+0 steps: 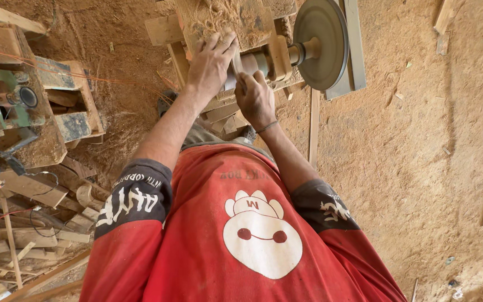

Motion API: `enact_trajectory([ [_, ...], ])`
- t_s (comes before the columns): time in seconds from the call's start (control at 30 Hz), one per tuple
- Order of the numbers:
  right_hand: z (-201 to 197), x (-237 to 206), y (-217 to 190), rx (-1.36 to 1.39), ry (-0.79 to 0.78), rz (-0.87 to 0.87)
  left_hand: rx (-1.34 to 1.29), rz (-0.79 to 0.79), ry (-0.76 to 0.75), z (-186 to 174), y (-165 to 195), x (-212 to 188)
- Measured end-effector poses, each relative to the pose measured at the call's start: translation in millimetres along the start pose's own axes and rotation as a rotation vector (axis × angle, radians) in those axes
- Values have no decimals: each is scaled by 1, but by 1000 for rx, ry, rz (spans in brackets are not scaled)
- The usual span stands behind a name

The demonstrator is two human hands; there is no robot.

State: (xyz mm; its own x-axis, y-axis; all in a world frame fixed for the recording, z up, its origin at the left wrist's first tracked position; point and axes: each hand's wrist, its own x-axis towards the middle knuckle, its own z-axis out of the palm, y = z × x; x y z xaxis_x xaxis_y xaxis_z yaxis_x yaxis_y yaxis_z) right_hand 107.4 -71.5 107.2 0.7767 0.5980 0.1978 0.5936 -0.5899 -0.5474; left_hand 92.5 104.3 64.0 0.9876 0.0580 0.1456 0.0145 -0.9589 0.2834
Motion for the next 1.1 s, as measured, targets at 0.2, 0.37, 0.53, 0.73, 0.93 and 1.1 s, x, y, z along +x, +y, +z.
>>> enact_trajectory([
  [0.2, -4, -4, 1, 5, -14, 11, 28, 28, -9, 1, 3, -4],
  [0.37, -11, -10, -1, 18, -1, 8, -77, 6, 15, 3, 5, -12],
  [0.53, -14, -13, -5, 20, 8, 11, -129, 7, 38, 2, 8, -16],
  [0.73, -18, -17, -4, 22, -7, 40, -66, 5, 91, 11, 10, -21],
  [0.93, -24, -21, -4, 25, -24, 34, -96, 15, 85, 16, 13, -25],
  [1.1, -32, -21, -6, 25, -122, 115, -109, 5, 70, 18, 17, -27],
])
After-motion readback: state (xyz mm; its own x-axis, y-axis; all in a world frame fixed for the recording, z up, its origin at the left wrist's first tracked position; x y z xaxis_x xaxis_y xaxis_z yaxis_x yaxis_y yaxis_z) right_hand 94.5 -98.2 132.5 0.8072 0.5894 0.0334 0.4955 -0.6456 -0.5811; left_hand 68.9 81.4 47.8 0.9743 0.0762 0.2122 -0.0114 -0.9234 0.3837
